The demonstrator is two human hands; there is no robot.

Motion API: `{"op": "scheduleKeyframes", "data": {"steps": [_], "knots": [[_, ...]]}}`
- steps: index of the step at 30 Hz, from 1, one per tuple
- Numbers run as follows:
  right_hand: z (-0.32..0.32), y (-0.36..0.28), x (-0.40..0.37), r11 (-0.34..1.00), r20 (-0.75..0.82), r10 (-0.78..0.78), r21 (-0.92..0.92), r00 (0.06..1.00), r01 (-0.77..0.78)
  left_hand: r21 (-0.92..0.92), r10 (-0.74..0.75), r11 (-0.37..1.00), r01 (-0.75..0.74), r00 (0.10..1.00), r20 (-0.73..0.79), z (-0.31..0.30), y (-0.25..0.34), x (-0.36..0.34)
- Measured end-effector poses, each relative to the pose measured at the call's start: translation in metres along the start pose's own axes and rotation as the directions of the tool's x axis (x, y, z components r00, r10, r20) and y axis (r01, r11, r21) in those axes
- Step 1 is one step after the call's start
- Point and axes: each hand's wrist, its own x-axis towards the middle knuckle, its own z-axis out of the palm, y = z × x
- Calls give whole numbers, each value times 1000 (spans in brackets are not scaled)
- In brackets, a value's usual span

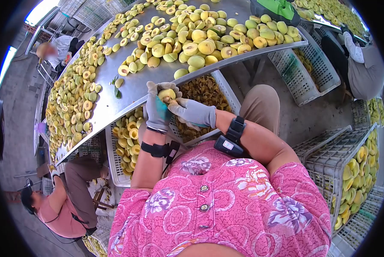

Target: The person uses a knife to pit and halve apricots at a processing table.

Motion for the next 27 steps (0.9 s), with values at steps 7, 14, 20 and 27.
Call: {"op": "scheduleKeyframes", "data": {"steps": [7, 14, 20, 27], "knots": [[-3, 7, -3, 983, 128, 70, 160, 989, -90, 299, 11, 954, -28, 998, 59, -7, 4, -5], [-8, 19, -6, 793, 490, 126, 472, 863, -384, 406, 40, 900, -162, 955, 293, -12, 2, -12], [-6, 34, -3, 622, 627, -85, 640, 774, -451, 172, -25, 984, -51, 912, 410, -14, -4, -13], [-6, 39, -2, 372, 711, -336, 703, 618, -607, -384, -104, 908, 168, 978, 181, -23, -5, -8]]}}
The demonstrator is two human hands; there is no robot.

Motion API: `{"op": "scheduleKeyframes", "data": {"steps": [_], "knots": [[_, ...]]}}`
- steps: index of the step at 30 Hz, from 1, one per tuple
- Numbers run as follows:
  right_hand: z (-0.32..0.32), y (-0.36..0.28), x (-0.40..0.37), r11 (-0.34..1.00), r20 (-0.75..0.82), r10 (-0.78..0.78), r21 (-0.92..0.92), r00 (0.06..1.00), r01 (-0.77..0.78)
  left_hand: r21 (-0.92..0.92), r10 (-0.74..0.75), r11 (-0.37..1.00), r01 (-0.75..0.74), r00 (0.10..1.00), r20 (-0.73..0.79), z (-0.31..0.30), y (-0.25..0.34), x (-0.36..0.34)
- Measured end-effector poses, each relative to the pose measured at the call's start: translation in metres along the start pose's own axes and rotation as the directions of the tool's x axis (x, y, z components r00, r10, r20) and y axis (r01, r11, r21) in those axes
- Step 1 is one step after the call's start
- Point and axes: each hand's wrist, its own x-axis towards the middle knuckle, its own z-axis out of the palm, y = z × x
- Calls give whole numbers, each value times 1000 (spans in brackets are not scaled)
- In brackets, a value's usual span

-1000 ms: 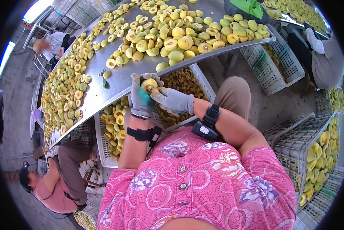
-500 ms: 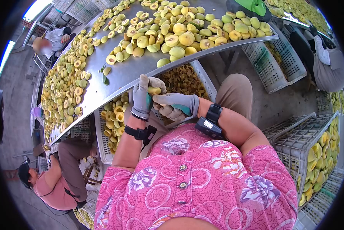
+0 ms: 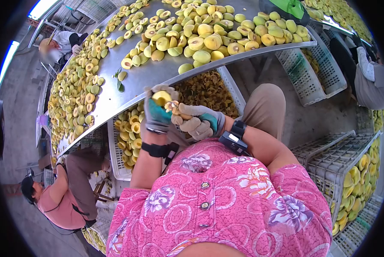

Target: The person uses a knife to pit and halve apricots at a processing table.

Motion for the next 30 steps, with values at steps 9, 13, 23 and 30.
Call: {"op": "scheduleKeyframes", "data": {"steps": [9, 13, 23, 30], "knots": [[-51, -9, -12, 927, -351, -375, -111, 858, 360, 999, 700, -42, -30, 712, 51, -55, 136, -33], [-54, -15, -6, 954, -483, -296, -113, 824, 276, 891, 356, -428, -152, 878, 321, -7, 89, 19], [-59, -20, -26, 931, -548, -356, -278, 757, 237, 843, -154, -526, -108, 988, 30, -7, 48, 124], [-35, -14, -17, 850, -595, -449, -515, 666, 112, 759, 103, -650, 29, 993, 50, -16, 73, 102]]}}
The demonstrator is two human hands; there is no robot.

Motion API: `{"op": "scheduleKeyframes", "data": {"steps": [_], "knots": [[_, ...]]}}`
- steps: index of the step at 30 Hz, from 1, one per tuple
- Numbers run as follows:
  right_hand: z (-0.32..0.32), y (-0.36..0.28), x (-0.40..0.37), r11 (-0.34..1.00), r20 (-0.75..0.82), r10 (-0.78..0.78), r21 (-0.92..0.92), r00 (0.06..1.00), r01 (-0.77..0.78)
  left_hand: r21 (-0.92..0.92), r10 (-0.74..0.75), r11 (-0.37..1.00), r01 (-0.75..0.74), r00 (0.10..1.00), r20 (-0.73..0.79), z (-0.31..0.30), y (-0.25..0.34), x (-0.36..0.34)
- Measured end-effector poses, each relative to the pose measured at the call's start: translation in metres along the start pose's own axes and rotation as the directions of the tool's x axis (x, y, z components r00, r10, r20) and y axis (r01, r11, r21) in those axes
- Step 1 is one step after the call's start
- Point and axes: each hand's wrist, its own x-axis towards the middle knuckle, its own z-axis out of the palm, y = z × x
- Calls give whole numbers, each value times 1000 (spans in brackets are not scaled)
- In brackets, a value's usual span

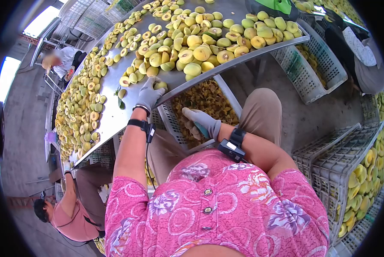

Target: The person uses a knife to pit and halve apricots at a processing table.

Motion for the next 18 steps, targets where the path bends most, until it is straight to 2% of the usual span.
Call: {"op": "scheduleKeyframes", "data": {"steps": [1, 2, 3, 4, 5, 6, 7, 9, 10, 11, 14, 17, 18], "knots": [[9, -5, -6, 994, -66, -52, -101, 996, 46, -41, 3, 999, -4, 999, -39, 1, -3, -1], [16, -9, -11, 993, -63, -59, -104, 996, 52, -389, -112, 915, 103, 994, -1, 5, -5, -2], [23, -13, -15, 975, -127, -119, -201, 985, 92, -388, -109, 916, 99, 994, -3, 6, -9, -3], [27, -14, -17, 947, -184, -182, -298, 966, 121, -733, -95, 677, 71, 995, 8, 7, -15, -6], [28, -15, -16, 946, -184, -180, -302, 966, 119, -948, -78, 315, 37, 997, 13, 6, -15, -14], [29, -16, -16, 931, -153, -209, -332, 966, 149, -991, -110, 132, 11, 994, -3, 2, -2, -27], [30, -18, -15, 914, -118, -237, -364, 964, 180, -992, -116, 127, 5, 993, -9, 0, 7, -37], [40, -24, -16, 892, -99, -237, -415, 967, 176, -941, 30, -340, -13, 999, -25, 0, 21, -54], [46, -26, -17, 859, -92, -269, -473, 959, 195, -913, 27, -409, -13, 999, -26, 2, 29, -62], [51, -27, -18, 821, -83, -300, -529, 950, 212, -910, 26, -415, -15, 999, -28, 7, 29, -65], [60, -28, -18, 768, -95, -336, -604, 937, 214, -825, 25, -565, 25, 1000, 12, 24, 26, -75], [70, -33, -21, 721, -122, -342, -670, 932, 177, -804, 85, -594, 32, 996, -22, 34, 28, -81], [71, -34, -20, 720, -125, -343, -671, 931, 175, -833, 32, -553, -11, 999, -34, 35, 34, -86]]}}
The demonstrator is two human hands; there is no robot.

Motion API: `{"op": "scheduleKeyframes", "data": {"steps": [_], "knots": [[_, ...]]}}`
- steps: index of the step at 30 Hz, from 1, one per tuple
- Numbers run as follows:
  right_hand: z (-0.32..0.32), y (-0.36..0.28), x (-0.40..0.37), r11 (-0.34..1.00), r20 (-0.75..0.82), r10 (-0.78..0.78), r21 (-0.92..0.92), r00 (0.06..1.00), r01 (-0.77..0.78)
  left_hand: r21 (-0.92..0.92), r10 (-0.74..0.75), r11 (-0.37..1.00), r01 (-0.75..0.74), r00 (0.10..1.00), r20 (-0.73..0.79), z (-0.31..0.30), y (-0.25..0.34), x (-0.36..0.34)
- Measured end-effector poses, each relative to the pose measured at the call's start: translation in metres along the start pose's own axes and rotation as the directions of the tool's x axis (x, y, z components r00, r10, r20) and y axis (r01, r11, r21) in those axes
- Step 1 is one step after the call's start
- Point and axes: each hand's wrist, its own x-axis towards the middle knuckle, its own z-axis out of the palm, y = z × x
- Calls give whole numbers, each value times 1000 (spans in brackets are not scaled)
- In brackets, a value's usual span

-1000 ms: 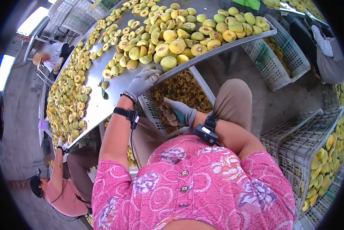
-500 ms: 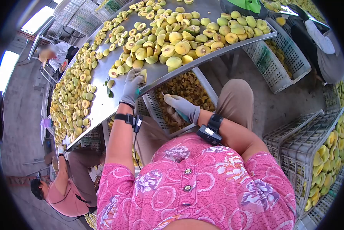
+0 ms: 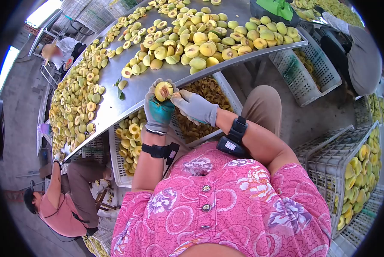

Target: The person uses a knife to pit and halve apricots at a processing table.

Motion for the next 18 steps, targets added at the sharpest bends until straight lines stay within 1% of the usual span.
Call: {"op": "scheduleKeyframes", "data": {"steps": [1, 2, 3, 7, 9, 10, 12, 13, 14, 15, 16, 17, 18], "knots": [[0, -1, 1, 999, 2, -24, -40, 1000, 24, -4, -1, 1000, 1, 1000, 1, 4, -3, -3], [1, -2, 2, 996, 5, -46, -81, 999, 47, 49, 33, 998, -31, 999, -28, 8, -5, -5], [1, -2, 2, 995, 3, -45, -84, 999, 45, 103, 68, 993, -62, 996, -56, 10, -7, -7], [3, 2, 6, 992, -7, -62, -108, 998, 61, 144, 76, 987, -70, 996, -39, 10, -14, -12], [5, 7, 9, 994, -13, -54, -100, 998, 52, 242, 126, 964, -112, 991, -40, 9, -16, -12], [5, 9, 11, 992, -14, -58, -110, 998, 56, 240, 126, 964, -113, 991, -42, 8, -18, -13], [8, 12, 12, 991, -15, -60, -120, 998, 57, 269, 206, 942, -198, 978, -3, 12, -22, -14], [10, 12, 13, 983, -23, -123, -142, 992, 119, 269, 206, 943, -198, 978, -4, 15, -23, -15], [12, 11, 12, 970, -29, -186, -165, 982, 179, 310, 247, 922, -231, 969, -12, 17, -24, -15], [12, 8, 10, 970, -28, -185, -166, 982, 178, 351, 288, 899, -263, 958, -18, 19, -25, -15], [12, 4, 7, 977, -8, -129, -174, 992, 126, 350, 288, 899, -264, 957, -19, 20, -25, -15], [12, 1, 4, 980, 13, -72, -182, 997, 73, 371, 297, 892, -257, 953, -55, 21, -26, -16], [12, 3, 5, 980, 13, -72, -182, 997, 73, 392, 307, 885, -250, 947, -91, 21, -26, -16]]}}
